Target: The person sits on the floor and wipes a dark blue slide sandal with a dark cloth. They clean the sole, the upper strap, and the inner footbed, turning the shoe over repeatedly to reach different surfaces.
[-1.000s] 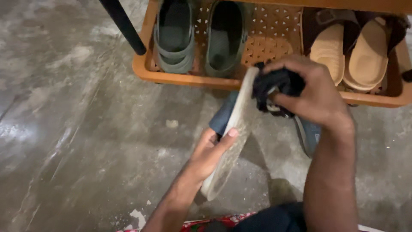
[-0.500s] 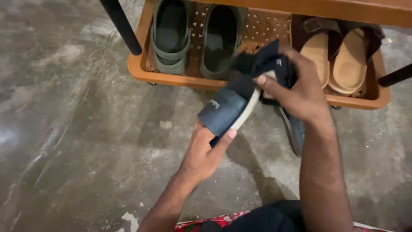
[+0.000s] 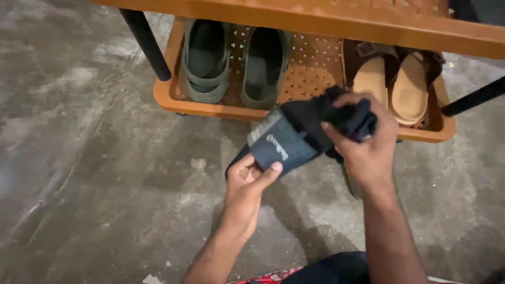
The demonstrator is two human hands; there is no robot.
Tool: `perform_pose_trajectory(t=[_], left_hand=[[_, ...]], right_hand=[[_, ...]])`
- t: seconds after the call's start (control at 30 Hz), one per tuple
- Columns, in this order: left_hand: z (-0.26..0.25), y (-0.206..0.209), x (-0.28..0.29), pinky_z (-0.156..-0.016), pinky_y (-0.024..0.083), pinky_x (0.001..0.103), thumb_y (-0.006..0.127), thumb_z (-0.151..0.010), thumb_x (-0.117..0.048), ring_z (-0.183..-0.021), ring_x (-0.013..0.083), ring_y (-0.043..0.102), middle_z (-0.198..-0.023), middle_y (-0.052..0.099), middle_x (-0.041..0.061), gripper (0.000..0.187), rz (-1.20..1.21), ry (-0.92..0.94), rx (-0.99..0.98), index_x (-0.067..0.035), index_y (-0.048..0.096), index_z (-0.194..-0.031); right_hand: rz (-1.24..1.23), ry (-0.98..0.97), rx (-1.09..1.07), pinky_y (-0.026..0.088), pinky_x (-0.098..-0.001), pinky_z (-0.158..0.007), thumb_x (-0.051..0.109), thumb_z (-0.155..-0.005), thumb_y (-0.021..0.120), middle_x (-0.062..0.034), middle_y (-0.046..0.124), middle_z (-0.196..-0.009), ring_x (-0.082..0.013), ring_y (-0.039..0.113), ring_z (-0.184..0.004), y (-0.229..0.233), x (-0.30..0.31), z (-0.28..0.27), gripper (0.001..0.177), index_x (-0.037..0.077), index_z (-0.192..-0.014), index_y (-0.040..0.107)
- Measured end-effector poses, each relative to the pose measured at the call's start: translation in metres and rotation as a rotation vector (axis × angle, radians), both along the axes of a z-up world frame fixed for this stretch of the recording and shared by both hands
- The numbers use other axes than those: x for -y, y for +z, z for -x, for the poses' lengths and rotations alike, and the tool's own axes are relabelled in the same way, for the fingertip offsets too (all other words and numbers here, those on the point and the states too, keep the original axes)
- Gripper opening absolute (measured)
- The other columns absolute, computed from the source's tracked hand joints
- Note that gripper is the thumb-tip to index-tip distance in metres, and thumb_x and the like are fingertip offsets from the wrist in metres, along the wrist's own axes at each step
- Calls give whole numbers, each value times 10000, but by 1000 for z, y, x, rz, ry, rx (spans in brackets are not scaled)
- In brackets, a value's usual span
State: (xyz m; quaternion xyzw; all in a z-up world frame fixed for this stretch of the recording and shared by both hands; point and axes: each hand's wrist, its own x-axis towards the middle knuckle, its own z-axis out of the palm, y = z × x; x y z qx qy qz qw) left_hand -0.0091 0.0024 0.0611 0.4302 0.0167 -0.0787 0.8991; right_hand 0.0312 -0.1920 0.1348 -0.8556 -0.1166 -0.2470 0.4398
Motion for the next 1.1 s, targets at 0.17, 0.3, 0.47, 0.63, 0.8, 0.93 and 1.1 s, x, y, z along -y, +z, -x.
perform_pose_trajectory(t=[0.17,0.3,0.47,0.63,0.8,0.93,1.1], left_hand=[[-1,-7,0,-1024,481,325,659,-938,-33,-1121,139,649,-1203,702,64,346,245,-71,-166,6,616,-1279],[-2,-12,-3,-1015,482,315,668,-947,-48,-1103,133,650,-1184,709,59,312,205,-79,-145,3,633,-1253],[-5,-21,1,-942,494,289,692,-949,-69,-1023,110,649,-1109,730,39,243,48,6,-102,2,690,-1182],[-1,-36,9,-840,488,263,678,-1033,-87,-922,73,595,-1018,703,24,154,-157,11,5,40,735,-1100],[1,-44,19,-808,484,258,710,-960,-17,-916,82,579,-1003,671,8,122,-158,17,77,57,683,-1053],[0,-45,8,-872,481,260,733,-907,29,-989,114,582,-1056,644,50,254,-149,-45,44,74,656,-1145],[6,-49,14,-913,467,306,723,-688,82,-1080,159,572,-1188,593,52,713,-164,-119,-15,-44,504,-1355]], right_hand=[[-176,-41,-100,511,-254,-863,-32,-791,810,-32,672,-1009,-117,611,-930,-18,-6,22,314,4,-1062,656],[-352,-34,-382,537,-263,-791,54,-830,782,-20,703,-978,-105,640,-894,-24,2,25,343,29,-1154,672],[250,-6,66,429,-403,-1029,-90,-791,712,-230,631,-1165,-328,537,-1198,-3,10,28,408,-89,-1194,652],[-129,-21,10,471,-350,-1077,50,-798,701,-122,614,-1248,-258,602,-1209,3,-21,45,449,7,-1231,590],[208,176,33,472,-432,-1088,-39,-665,667,-188,693,-1263,-353,625,-1281,-19,-24,28,463,77,-1106,745],[60,-135,-61,518,-409,-1069,8,-752,708,-158,678,-1291,-300,658,-1267,-27,-11,24,432,95,-1174,739],[82,177,21,484,-432,-1083,25,-683,756,-160,677,-1282,-353,613,-1273,-31,-28,38,478,66,-1159,727]])
